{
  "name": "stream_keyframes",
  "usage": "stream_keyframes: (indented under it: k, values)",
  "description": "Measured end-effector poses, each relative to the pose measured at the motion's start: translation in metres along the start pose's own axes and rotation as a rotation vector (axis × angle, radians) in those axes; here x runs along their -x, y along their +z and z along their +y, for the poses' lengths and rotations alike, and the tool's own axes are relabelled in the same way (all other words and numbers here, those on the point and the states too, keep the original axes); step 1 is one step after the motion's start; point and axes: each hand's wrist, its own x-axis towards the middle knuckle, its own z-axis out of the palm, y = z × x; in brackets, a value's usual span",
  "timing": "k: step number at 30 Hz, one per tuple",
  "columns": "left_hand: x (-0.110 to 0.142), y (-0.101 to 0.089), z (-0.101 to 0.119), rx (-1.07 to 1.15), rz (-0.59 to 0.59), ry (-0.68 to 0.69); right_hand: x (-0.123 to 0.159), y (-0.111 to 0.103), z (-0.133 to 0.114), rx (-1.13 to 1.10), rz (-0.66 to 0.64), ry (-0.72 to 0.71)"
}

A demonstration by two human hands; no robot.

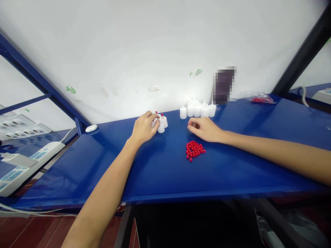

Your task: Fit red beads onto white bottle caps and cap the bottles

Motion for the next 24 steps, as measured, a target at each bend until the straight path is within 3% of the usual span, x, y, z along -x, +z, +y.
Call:
stream_keyframes:
  k: [5,9,12,14,17,24]
  values:
    - [-0.001,-0.003,0.016,0.074,0.006,0.086,-0.006,-0.027,0.007,0.275,0.014,-0.257]
    - [0.001,0.002,0.047,0.187,-0.101,0.242,-0.015,-0.067,0.019,0.411,0.068,-0.287]
    - [0.005,0.005,0.069,0.344,-0.252,0.348,-0.018,-0.085,0.028,0.461,0.154,-0.208]
    - [0.008,0.007,0.079,0.412,-0.339,0.386,-0.019,-0.087,0.033,0.547,0.204,-0.169]
    - [0.011,0.007,0.086,0.455,-0.411,0.395,-0.018,-0.081,0.041,0.720,0.210,-0.243]
    - [0.013,0.005,0.096,0.441,-0.412,0.437,-0.016,-0.070,0.054,0.847,0.185,-0.289]
